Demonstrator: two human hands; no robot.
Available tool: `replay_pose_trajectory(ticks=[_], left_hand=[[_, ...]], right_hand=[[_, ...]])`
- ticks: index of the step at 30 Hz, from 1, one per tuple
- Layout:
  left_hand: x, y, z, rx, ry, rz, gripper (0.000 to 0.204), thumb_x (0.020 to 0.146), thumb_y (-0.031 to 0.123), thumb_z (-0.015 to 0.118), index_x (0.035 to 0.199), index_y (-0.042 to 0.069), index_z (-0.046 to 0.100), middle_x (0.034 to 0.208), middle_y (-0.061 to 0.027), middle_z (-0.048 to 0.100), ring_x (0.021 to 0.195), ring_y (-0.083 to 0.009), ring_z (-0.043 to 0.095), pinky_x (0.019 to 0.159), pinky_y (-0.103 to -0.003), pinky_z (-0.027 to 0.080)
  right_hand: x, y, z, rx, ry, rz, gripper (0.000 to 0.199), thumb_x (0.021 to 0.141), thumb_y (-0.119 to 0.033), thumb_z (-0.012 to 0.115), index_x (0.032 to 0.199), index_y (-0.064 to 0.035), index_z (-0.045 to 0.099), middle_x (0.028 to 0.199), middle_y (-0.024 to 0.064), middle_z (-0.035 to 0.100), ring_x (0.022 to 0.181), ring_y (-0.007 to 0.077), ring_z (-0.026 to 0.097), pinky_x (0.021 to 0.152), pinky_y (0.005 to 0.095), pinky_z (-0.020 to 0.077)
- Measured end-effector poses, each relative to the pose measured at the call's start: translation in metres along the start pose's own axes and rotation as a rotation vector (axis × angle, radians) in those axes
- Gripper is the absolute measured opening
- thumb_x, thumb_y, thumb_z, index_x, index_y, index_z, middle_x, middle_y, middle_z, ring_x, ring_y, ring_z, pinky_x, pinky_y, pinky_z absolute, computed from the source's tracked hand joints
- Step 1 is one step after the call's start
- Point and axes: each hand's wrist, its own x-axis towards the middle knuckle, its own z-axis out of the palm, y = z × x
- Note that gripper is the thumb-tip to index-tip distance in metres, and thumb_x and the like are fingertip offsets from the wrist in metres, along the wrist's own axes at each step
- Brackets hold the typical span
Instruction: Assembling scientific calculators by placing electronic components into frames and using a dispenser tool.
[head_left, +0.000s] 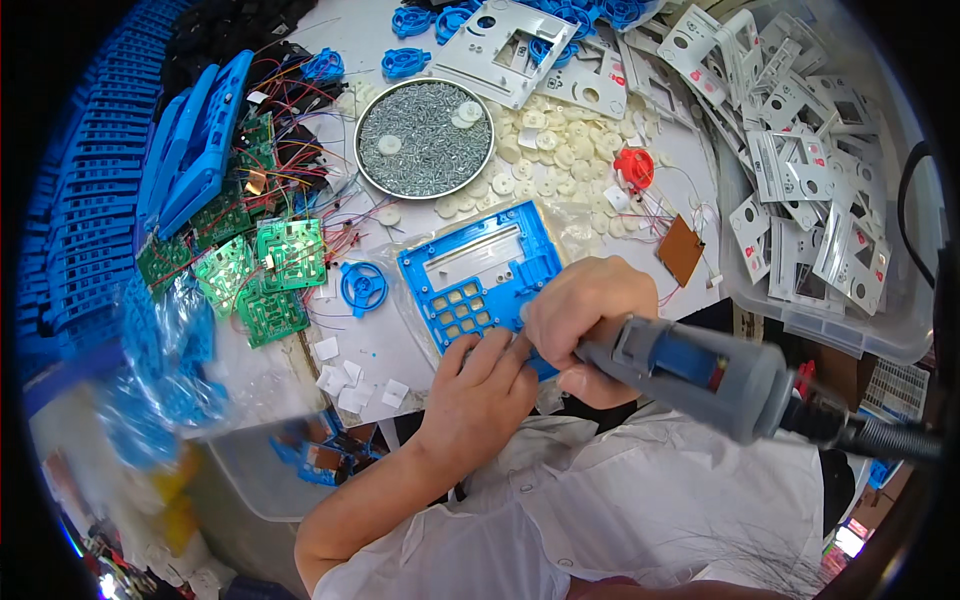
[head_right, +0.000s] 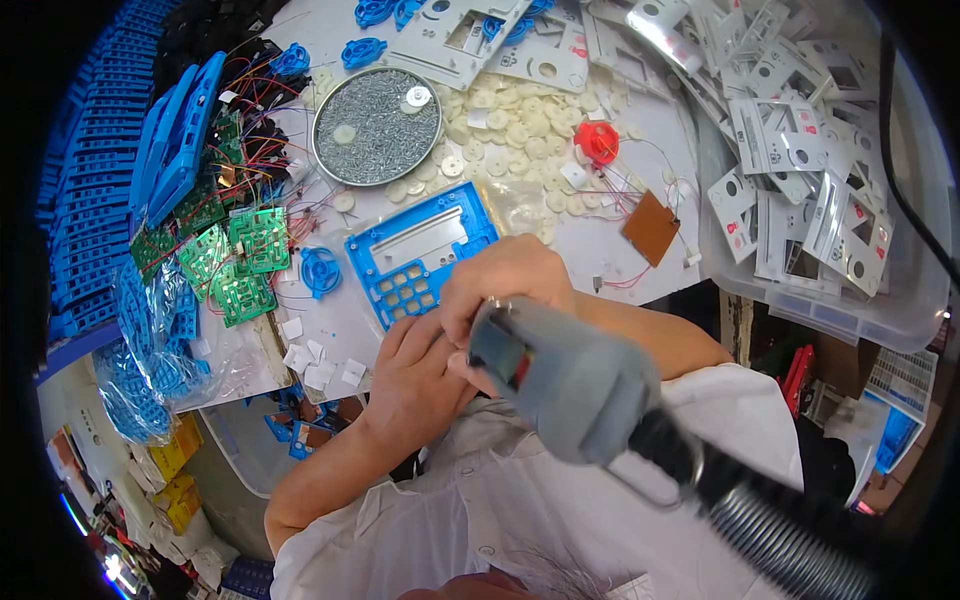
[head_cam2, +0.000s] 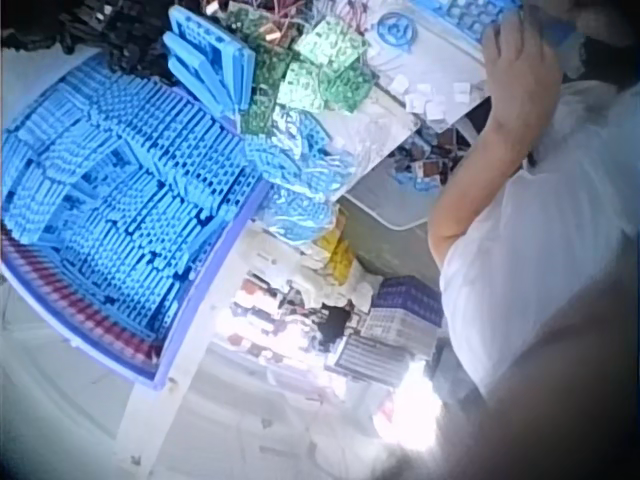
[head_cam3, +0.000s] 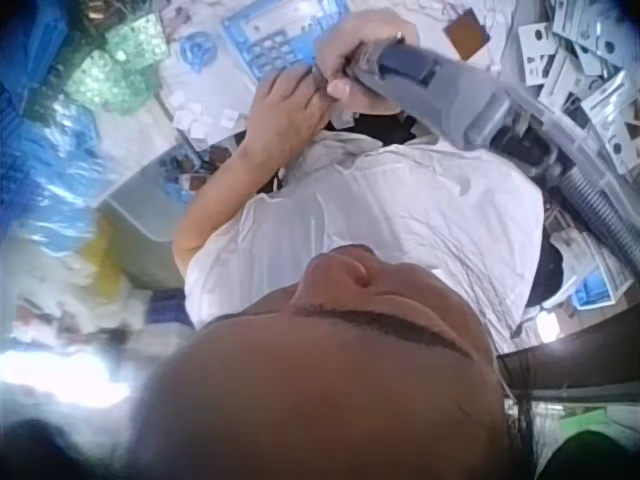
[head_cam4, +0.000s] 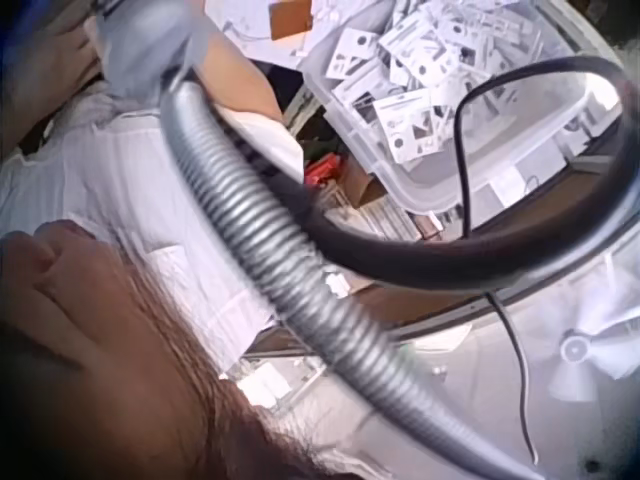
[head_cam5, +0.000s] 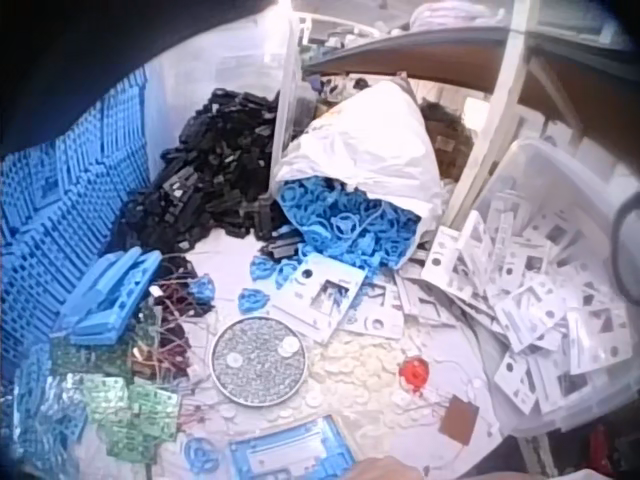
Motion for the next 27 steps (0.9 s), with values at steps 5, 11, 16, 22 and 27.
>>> replay_pose_trajectory(ticks=[5, 11, 16, 22, 27], left_hand=[[-0.001, -0.002, 0.003, 0.009, -0.021, 0.009, 0.019, 0.075, 0.017, 0.069, 0.091, 0.006, 0.066, 0.121, -0.0116, 0.067, 0.114, -0.0260, 0.058, 0.095, -0.042, 0.046], [-0.002, -0.002, 0.002, 0.004, -0.015, 0.001, 0.027, 0.075, 0.020, 0.078, 0.096, 0.007, 0.066, 0.123, -0.0118, 0.066, 0.117, -0.0298, 0.059, 0.096, -0.047, 0.046], [-0.001, -0.001, 0.001, 0.004, -0.002, 0.010, 0.026, 0.076, 0.020, 0.078, 0.094, 0.006, 0.065, 0.127, -0.0126, 0.065, 0.116, -0.0317, 0.059, 0.096, -0.048, 0.046], [-0.014, 0.005, 0.003, -0.057, 0.077, -0.022, 0.032, 0.076, 0.020, 0.078, 0.102, 0.007, 0.064, 0.134, -0.0136, 0.063, 0.119, -0.0341, 0.057, 0.097, -0.051, 0.046], [-0.005, 0.011, -0.004, 0.002, -0.021, -0.046, 0.044, 0.074, 0.018, 0.080, 0.114, 0.007, 0.066, 0.139, -0.0137, 0.061, 0.118, -0.0341, 0.057, 0.096, -0.050, 0.047]], right_hand=[[-0.001, 0.002, 0.000, -0.015, -0.013, 0.013, 0.016, 0.083, -0.011, 0.071, 0.088, -0.0004, 0.060, 0.064, 0.0053, 0.059, 0.052, 0.0204, 0.057, 0.052, 0.0332, 0.0494], [-0.003, -0.017, -0.012, 0.204, -0.006, 0.286, 0.034, 0.091, -0.017, 0.073, 0.113, 0.0003, 0.054, 0.068, 0.0019, 0.057, 0.057, 0.0153, 0.054, 0.054, 0.0313, 0.0463], [0.010, -0.032, -0.015, 0.269, 0.042, 0.096, 0.032, 0.092, -0.019, 0.072, 0.113, -0.0025, 0.055, 0.067, 0.0009, 0.055, 0.058, 0.0131, 0.053, 0.053, 0.0300, 0.0444], [0.011, -0.026, -0.020, 0.197, 0.157, 0.126, 0.034, 0.092, -0.020, 0.074, 0.111, -0.0025, 0.051, 0.068, 0.0011, 0.053, 0.057, 0.0117, 0.051, 0.053, 0.0298, 0.0436], [0.032, -0.032, -0.033, -0.049, 0.326, 0.135, 0.040, 0.091, -0.018, 0.075, 0.116, 0.0000, 0.050, 0.072, 0.0037, 0.056, 0.059, 0.0118, 0.053, 0.054, 0.0291, 0.0453]])
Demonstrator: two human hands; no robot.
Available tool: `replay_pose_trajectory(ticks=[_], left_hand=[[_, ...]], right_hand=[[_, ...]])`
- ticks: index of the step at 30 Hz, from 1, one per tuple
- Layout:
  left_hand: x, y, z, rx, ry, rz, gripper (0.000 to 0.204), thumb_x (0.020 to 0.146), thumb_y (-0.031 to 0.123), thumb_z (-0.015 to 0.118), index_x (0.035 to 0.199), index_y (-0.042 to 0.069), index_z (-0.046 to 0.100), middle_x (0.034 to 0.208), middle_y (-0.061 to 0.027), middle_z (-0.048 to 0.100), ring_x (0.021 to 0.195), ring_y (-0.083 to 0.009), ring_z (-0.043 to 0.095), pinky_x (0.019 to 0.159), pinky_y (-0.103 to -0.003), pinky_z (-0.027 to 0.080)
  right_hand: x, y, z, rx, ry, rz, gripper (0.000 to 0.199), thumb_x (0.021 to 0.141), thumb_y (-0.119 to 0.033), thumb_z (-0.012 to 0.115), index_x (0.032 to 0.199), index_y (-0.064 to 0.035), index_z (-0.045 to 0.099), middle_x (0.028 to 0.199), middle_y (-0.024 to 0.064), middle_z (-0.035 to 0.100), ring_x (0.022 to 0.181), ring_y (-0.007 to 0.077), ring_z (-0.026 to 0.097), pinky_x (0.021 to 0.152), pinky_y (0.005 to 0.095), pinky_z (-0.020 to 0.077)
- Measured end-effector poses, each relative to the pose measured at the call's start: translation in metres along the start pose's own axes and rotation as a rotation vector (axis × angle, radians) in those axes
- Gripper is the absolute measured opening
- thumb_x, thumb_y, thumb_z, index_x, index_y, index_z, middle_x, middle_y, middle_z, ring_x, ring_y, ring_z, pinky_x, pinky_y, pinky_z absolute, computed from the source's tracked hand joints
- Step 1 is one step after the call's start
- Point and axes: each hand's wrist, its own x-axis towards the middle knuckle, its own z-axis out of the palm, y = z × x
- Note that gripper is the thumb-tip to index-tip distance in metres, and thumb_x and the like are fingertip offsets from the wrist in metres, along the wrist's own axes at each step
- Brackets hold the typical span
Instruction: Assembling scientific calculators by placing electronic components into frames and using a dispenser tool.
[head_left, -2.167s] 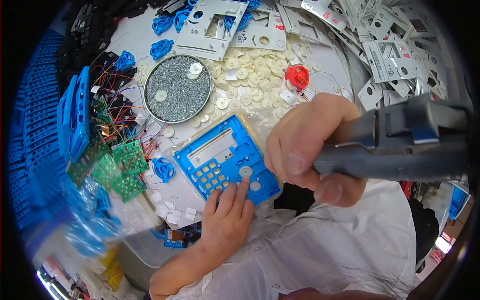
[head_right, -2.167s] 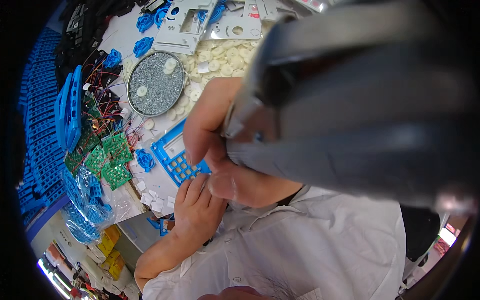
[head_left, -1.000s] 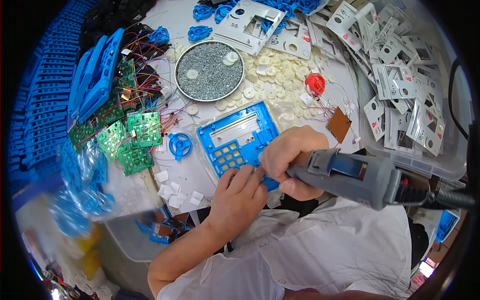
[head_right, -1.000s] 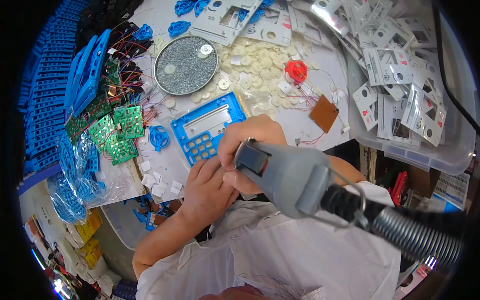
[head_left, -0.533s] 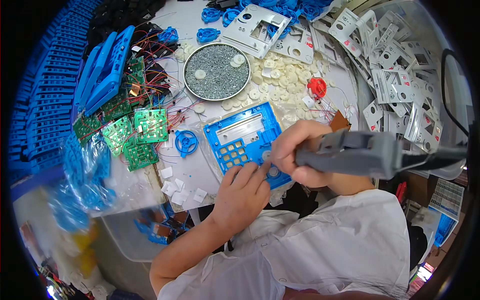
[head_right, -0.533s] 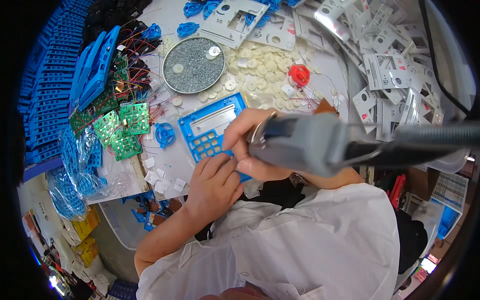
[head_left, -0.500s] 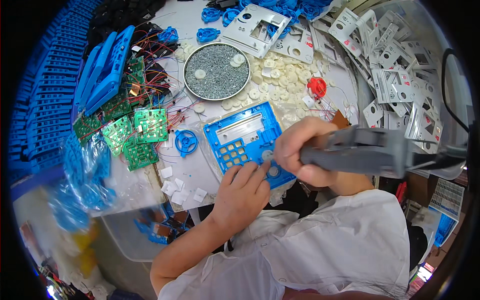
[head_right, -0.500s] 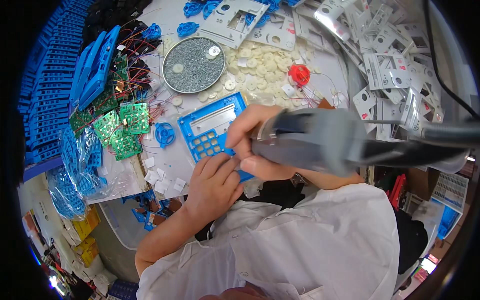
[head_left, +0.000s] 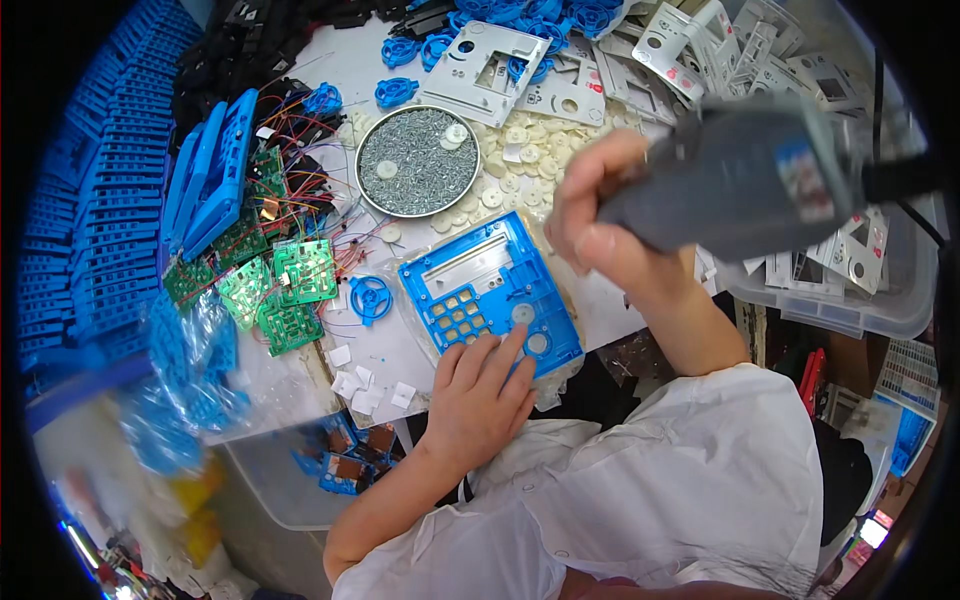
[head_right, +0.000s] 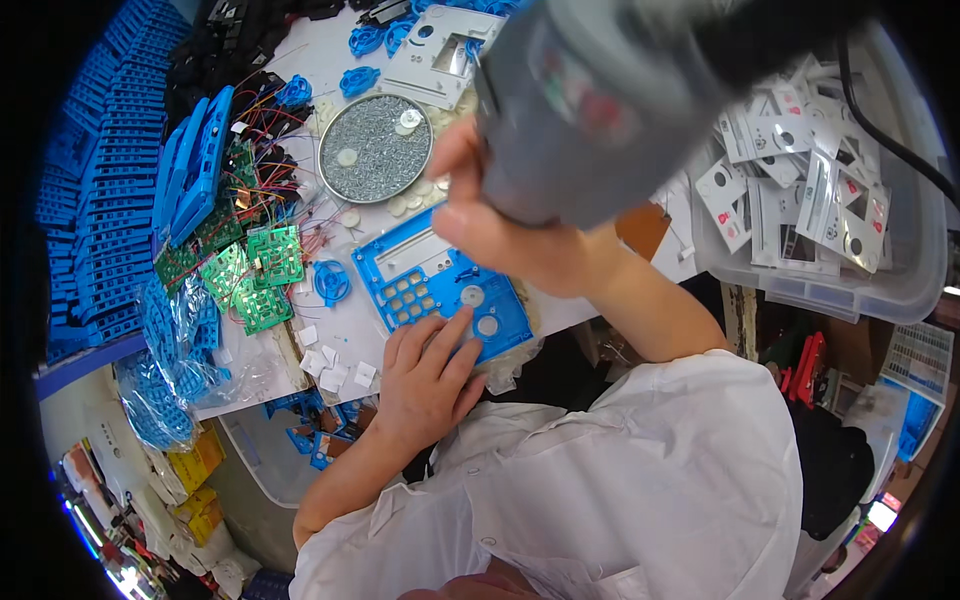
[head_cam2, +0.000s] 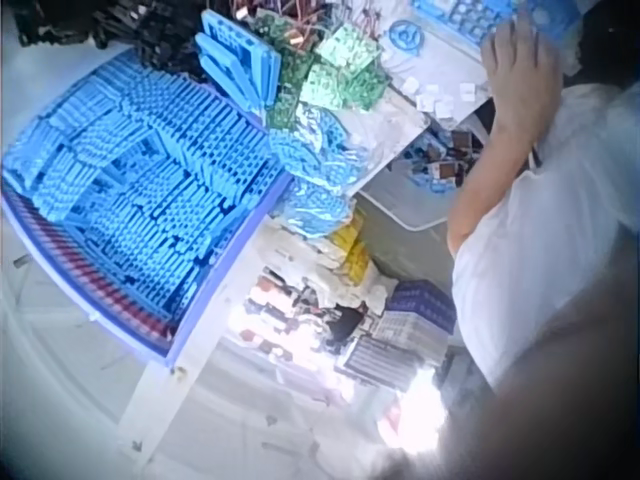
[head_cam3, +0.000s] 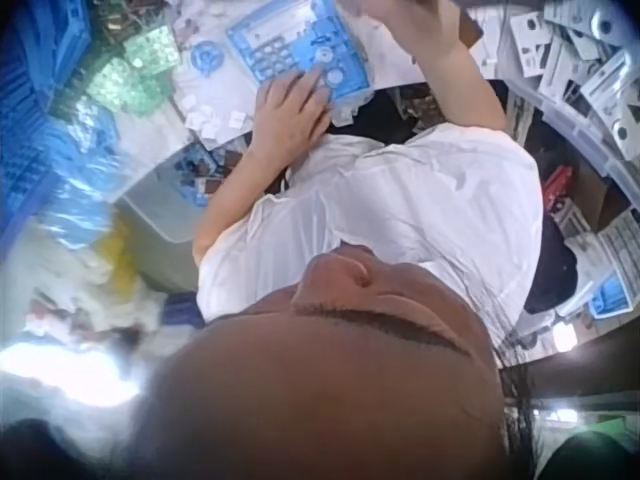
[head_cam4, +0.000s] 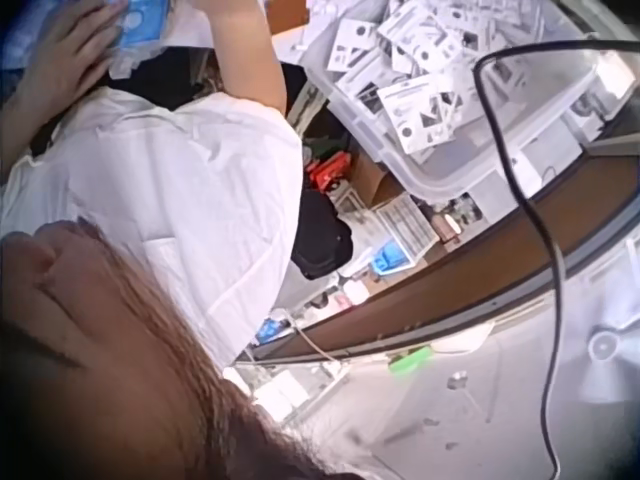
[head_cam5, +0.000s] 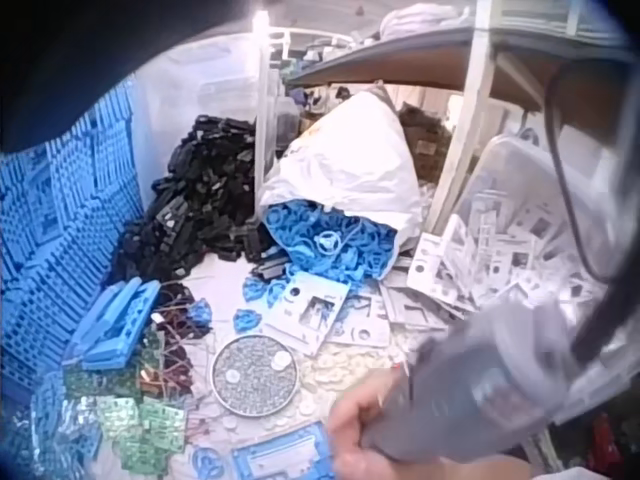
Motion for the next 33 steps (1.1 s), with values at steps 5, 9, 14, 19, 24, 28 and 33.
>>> replay_pose_trajectory(ticks=[5, 9, 14, 19, 24, 28, 33], left_hand=[[0.001, -0.005, 0.004, 0.036, 0.003, 0.026, 0.047, 0.072, 0.014, 0.081, 0.116, 0.007, 0.066, 0.137, -0.0131, 0.062, 0.114, -0.0342, 0.058, 0.094, -0.048, 0.048], [-0.001, -0.004, 0.001, -0.012, 0.033, 0.021, 0.045, 0.070, 0.008, 0.082, 0.112, 0.007, 0.067, 0.133, -0.0129, 0.063, 0.111, -0.0350, 0.059, 0.092, -0.048, 0.049], [-0.017, -0.003, -0.018, -0.048, 0.095, -0.089, 0.039, 0.070, 0.001, 0.078, 0.107, 0.007, 0.067, 0.125, -0.0135, 0.066, 0.108, -0.0362, 0.060, 0.091, -0.047, 0.049], [-0.042, -0.011, -0.030, 0.009, 0.199, -0.274, 0.027, 0.075, -0.002, 0.073, 0.101, 0.004, 0.068, 0.116, -0.0134, 0.069, 0.104, -0.0361, 0.060, 0.090, -0.045, 0.049], [-0.062, -0.015, -0.036, 0.033, 0.264, -0.399, 0.019, 0.080, -0.001, 0.071, 0.098, 0.003, 0.069, 0.111, -0.0135, 0.070, 0.100, -0.0347, 0.061, 0.088, -0.043, 0.049], [-0.071, -0.022, -0.038, 0.019, 0.260, -0.437, 0.020, 0.080, -0.001, 0.072, 0.099, 0.004, 0.070, 0.112, -0.0124, 0.069, 0.101, -0.0346, 0.061, 0.088, -0.044, 0.048], [-0.070, -0.024, -0.034, -0.022, 0.252, -0.422, 0.021, 0.080, -0.001, 0.073, 0.099, 0.004, 0.069, 0.111, -0.0120, 0.069, 0.100, -0.0343, 0.061, 0.089, -0.044, 0.049]], right_hand=[[0.031, -0.016, -0.007, -0.262, 0.122, -0.089, 0.050, 0.091, -0.012, 0.073, 0.131, 0.0032, 0.048, 0.084, 0.0082, 0.064, 0.071, 0.0156, 0.062, 0.063, 0.0294, 0.0504], [0.048, -0.005, -0.019, -0.105, 0.124, -0.107, 0.058, 0.093, 0.001, 0.071, 0.143, -0.0019, 0.041, 0.097, 0.0026, 0.061, 0.083, 0.0075, 0.057, 0.072, 0.0236, 0.0464], [0.059, -0.003, -0.039, -0.114, 0.156, -0.168, 0.070, 0.093, 0.000, 0.073, 0.152, -0.0042, 0.034, 0.117, 0.0053, 0.056, 0.100, 0.0091, 0.055, 0.086, 0.0273, 0.0479], [0.035, -0.021, -0.021, -0.372, 0.537, -0.575, 0.053, 0.091, -0.009, 0.071, 0.137, 0.0034, 0.048, 0.124, 0.0178, 0.060, 0.112, 0.0258, 0.061, 0.092, 0.0418, 0.0522], [-0.036, -0.005, -0.028, -0.599, 0.048, -0.364, 0.037, 0.083, -0.006, 0.073, 0.120, -0.0043, 0.067, 0.109, 0.0064, 0.065, 0.106, 0.0278, 0.057, 0.087, 0.0414, 0.0475], [-0.079, 0.032, -0.018, -0.807, -0.341, -0.113, 0.032, 0.080, -0.024, 0.081, 0.107, -0.0099, 0.075, 0.105, 0.0053, 0.064, 0.096, 0.0294, 0.056, 0.085, 0.0408, 0.0466], [-0.083, 0.026, -0.012, -1.010, -0.528, -0.086, 0.042, 0.077, -0.032, 0.082, 0.112, -0.0109, 0.074, 0.100, 0.0041, 0.059, 0.098, 0.0271, 0.055, 0.086, 0.0401, 0.0461]])
